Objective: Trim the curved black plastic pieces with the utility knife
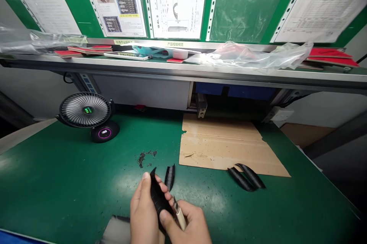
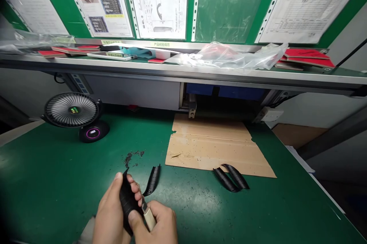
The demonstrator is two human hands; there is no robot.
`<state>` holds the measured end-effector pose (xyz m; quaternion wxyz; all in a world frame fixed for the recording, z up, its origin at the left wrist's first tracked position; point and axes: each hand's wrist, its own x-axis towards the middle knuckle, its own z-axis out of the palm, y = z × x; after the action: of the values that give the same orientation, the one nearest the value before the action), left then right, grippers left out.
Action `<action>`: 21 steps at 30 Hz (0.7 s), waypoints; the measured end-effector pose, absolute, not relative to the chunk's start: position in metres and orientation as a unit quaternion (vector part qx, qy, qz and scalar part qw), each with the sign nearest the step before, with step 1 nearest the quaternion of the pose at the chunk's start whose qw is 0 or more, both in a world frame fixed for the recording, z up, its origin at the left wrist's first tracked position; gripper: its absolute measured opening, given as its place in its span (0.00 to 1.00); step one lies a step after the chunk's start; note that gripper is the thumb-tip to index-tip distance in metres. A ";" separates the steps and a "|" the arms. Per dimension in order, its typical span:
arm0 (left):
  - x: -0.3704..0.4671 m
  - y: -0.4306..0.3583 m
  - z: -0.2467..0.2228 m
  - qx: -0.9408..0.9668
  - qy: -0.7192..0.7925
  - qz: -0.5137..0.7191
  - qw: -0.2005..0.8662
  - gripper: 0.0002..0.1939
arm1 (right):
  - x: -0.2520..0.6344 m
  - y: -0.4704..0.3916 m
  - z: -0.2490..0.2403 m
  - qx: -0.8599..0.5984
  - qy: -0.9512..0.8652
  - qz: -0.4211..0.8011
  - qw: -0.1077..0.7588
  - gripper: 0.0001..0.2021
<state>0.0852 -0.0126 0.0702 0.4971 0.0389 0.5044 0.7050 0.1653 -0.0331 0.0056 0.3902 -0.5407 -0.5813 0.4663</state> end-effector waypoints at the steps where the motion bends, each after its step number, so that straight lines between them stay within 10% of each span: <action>1: 0.083 -0.012 0.065 0.059 0.510 0.704 0.491 0.17 | 0.164 -0.032 0.002 -0.545 -0.603 0.447 0.375 0.14; 21: 0.011 0.049 -0.065 0.362 0.687 0.540 0.325 0.11 | 0.171 0.034 -0.037 -0.643 -0.711 0.191 0.211 0.11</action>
<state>0.0110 0.0491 -0.0647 0.3254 0.3620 0.6866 0.5401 0.1712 0.0336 -0.0369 0.2107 -0.6428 -0.7114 0.1905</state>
